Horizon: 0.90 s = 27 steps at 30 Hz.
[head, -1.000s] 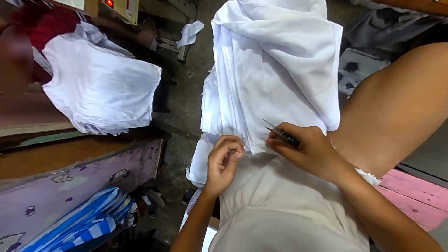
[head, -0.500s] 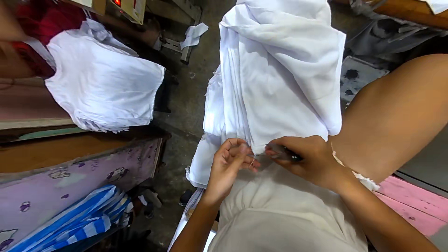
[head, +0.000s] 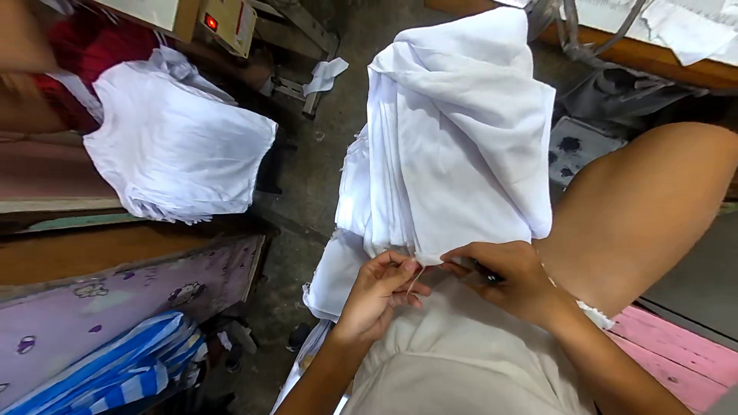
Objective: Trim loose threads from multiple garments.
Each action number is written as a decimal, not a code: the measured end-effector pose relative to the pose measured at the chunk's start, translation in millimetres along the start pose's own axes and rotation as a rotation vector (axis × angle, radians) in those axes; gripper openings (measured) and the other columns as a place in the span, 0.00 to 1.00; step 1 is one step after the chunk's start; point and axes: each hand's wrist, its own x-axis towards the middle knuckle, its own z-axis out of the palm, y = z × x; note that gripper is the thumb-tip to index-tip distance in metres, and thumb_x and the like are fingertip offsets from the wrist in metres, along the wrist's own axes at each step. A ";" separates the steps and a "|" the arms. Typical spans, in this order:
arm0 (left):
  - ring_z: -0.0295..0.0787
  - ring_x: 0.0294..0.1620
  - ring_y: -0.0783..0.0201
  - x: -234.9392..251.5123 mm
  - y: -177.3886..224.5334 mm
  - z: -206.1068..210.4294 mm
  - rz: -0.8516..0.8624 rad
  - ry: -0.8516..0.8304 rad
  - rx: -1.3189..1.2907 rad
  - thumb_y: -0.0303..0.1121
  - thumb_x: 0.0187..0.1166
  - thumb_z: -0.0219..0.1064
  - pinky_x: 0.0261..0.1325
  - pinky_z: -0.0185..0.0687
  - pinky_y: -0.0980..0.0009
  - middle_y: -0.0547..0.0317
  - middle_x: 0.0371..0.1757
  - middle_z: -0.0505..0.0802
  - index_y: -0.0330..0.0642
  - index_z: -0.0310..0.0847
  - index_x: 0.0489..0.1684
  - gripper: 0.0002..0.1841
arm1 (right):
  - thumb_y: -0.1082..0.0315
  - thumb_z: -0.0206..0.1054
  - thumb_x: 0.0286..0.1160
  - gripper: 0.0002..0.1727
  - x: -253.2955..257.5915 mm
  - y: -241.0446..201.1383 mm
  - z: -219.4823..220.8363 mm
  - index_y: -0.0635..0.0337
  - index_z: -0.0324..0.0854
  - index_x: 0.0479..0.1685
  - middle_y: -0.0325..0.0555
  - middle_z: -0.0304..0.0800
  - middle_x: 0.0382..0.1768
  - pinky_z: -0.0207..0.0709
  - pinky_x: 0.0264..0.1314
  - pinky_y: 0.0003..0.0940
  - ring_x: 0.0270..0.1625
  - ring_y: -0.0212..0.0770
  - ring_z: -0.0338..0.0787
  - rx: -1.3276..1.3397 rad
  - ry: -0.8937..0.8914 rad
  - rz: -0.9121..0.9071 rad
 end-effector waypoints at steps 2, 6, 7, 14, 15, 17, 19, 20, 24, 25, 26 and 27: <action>0.95 0.29 0.72 -3.0 1.7 4.0 -0.045 -0.003 -0.093 0.18 0.88 0.51 0.34 0.91 0.80 0.61 0.33 0.95 0.42 0.75 0.37 0.12 | 0.70 0.66 0.74 0.08 -2.6 0.7 -1.6 0.64 0.90 0.41 0.45 0.88 0.24 0.67 0.28 0.17 0.23 0.28 0.77 0.026 0.016 -0.029; 0.98 0.38 0.67 -8.0 -0.6 10.5 0.009 -0.017 -0.218 0.15 0.85 0.51 0.45 0.94 0.76 0.57 0.36 0.96 0.41 0.78 0.34 0.14 | 0.71 0.66 0.73 0.08 -7.8 4.1 -4.8 0.64 0.90 0.40 0.46 0.87 0.23 0.67 0.28 0.17 0.24 0.29 0.78 0.022 0.013 -0.039; 0.99 0.41 0.65 -7.7 -3.2 10.7 0.047 -0.029 -0.243 0.14 0.84 0.52 0.50 0.94 0.74 0.55 0.38 0.97 0.41 0.79 0.33 0.14 | 0.70 0.66 0.73 0.08 -8.8 5.0 -6.2 0.64 0.90 0.40 0.46 0.88 0.23 0.67 0.28 0.17 0.24 0.29 0.77 0.017 0.005 -0.025; 0.95 0.58 0.64 -1.9 -28.4 9.7 0.612 -0.149 0.131 0.18 0.76 0.68 0.63 0.91 0.67 0.55 0.56 0.96 0.38 0.89 0.38 0.05 | 0.38 0.52 0.87 0.33 -3.8 -7.0 -35.3 0.61 0.85 0.45 0.45 0.81 0.21 0.63 0.20 0.31 0.20 0.37 0.76 -0.258 -0.022 0.009; 0.95 0.58 0.65 -1.1 -30.3 10.5 0.680 -0.149 0.186 0.18 0.75 0.70 0.63 0.91 0.68 0.54 0.57 0.96 0.35 0.90 0.39 0.05 | 0.38 0.51 0.89 0.33 -3.1 -9.2 -39.7 0.62 0.84 0.43 0.46 0.78 0.20 0.61 0.18 0.33 0.19 0.40 0.75 -0.335 -0.013 -0.028; 0.94 0.57 0.71 0.3 -32.3 12.3 0.773 -0.149 0.272 0.19 0.73 0.72 0.60 0.90 0.74 0.54 0.57 0.96 0.31 0.92 0.40 0.04 | 0.41 0.53 0.89 0.30 -1.9 -13.2 -47.0 0.61 0.84 0.38 0.46 0.75 0.17 0.59 0.18 0.34 0.17 0.43 0.73 -0.461 0.003 -0.101; 0.93 0.56 0.73 0.8 -32.8 13.5 0.820 -0.143 0.328 0.20 0.72 0.74 0.59 0.90 0.77 0.53 0.56 0.96 0.29 0.93 0.39 0.04 | 0.47 0.56 0.89 0.25 -0.6 -16.6 -52.5 0.60 0.83 0.36 0.46 0.75 0.16 0.58 0.19 0.35 0.17 0.44 0.72 -0.536 0.014 -0.156; 0.93 0.56 0.74 0.7 -32.9 13.8 0.827 -0.144 0.337 0.20 0.71 0.74 0.59 0.90 0.77 0.53 0.56 0.96 0.29 0.93 0.40 0.05 | 0.49 0.57 0.90 0.24 0.1 -17.5 -54.5 0.60 0.82 0.35 0.46 0.74 0.16 0.57 0.19 0.35 0.16 0.44 0.71 -0.547 0.012 -0.174; 0.94 0.54 0.75 0.5 -31.8 13.3 0.813 -0.159 0.313 0.20 0.72 0.74 0.58 0.90 0.78 0.54 0.55 0.96 0.29 0.93 0.40 0.05 | 0.52 0.58 0.90 0.22 2.9 -16.5 -57.2 0.62 0.81 0.34 0.45 0.72 0.15 0.57 0.19 0.34 0.15 0.43 0.70 -0.510 -0.021 -0.205; 0.94 0.54 0.75 0.4 -31.4 13.0 0.806 -0.165 0.301 0.20 0.72 0.74 0.58 0.90 0.77 0.55 0.55 0.97 0.30 0.93 0.40 0.05 | 0.53 0.58 0.90 0.22 3.0 -15.6 -57.5 0.62 0.81 0.34 0.45 0.72 0.15 0.57 0.19 0.34 0.15 0.43 0.70 -0.493 -0.027 -0.206; 0.94 0.54 0.75 0.3 -31.0 12.4 0.801 -0.173 0.288 0.21 0.73 0.74 0.58 0.90 0.77 0.56 0.55 0.97 0.30 0.93 0.41 0.05 | 0.53 0.58 0.90 0.22 2.8 -15.0 -58.2 0.62 0.81 0.34 0.45 0.72 0.15 0.57 0.19 0.33 0.15 0.42 0.70 -0.475 -0.033 -0.202; 0.94 0.54 0.74 0.3 -30.8 11.8 0.797 -0.180 0.275 0.21 0.73 0.74 0.58 0.90 0.76 0.56 0.56 0.97 0.31 0.93 0.42 0.05 | 0.53 0.59 0.90 0.21 2.4 -14.5 -59.0 0.62 0.81 0.34 0.45 0.72 0.15 0.57 0.19 0.33 0.15 0.42 0.70 -0.462 -0.039 -0.194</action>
